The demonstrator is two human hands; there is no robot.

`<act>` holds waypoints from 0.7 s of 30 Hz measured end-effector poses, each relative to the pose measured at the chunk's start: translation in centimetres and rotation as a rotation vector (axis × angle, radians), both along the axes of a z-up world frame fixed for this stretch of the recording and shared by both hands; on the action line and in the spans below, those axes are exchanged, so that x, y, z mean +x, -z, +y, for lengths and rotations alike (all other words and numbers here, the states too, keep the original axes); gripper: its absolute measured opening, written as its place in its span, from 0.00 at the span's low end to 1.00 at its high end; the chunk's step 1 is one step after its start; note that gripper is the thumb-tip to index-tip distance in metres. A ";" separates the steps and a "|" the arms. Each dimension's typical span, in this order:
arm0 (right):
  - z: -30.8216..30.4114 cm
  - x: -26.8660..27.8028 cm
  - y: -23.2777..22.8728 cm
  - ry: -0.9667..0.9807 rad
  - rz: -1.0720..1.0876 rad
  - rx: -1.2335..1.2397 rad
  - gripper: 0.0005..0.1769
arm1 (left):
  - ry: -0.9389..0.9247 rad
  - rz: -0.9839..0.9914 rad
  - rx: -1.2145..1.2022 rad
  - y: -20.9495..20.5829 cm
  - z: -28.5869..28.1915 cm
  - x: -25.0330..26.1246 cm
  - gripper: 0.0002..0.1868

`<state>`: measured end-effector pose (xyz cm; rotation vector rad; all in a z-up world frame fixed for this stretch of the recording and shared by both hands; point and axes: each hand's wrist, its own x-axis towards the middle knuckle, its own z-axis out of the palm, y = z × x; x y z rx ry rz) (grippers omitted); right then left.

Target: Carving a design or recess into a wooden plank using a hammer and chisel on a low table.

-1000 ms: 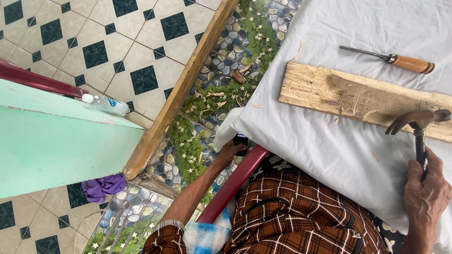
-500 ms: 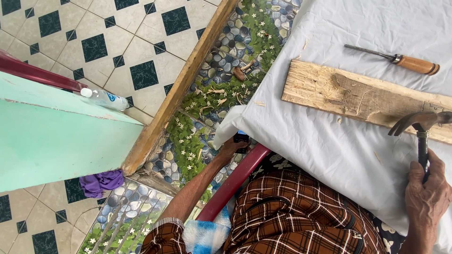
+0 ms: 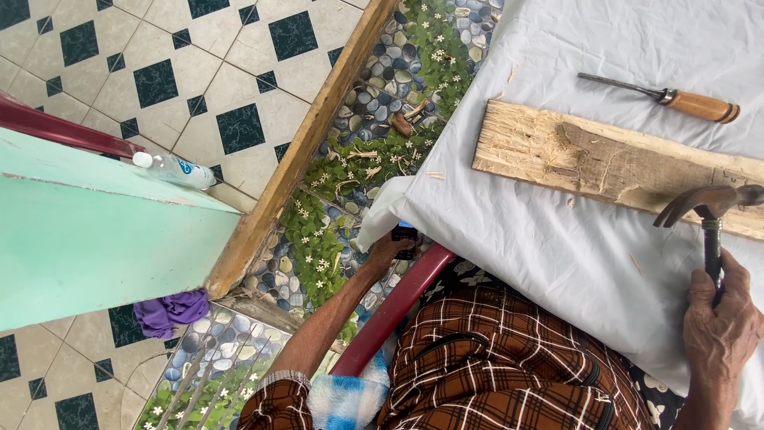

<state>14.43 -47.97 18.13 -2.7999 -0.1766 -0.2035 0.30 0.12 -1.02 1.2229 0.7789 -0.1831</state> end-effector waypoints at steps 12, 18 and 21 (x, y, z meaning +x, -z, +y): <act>1.1 -0.4 -1.2 -0.005 0.010 0.036 0.25 | 0.007 -0.171 -0.108 -1.7 -0.1 -0.2 0.47; 1.2 -0.4 -1.4 -0.008 0.024 0.051 0.26 | -0.004 -0.100 -0.100 -1.2 -0.1 -0.1 0.54; 1.6 -0.4 -1.7 0.006 0.032 0.055 0.26 | 0.004 -0.040 -0.079 0.7 0.2 -0.3 0.38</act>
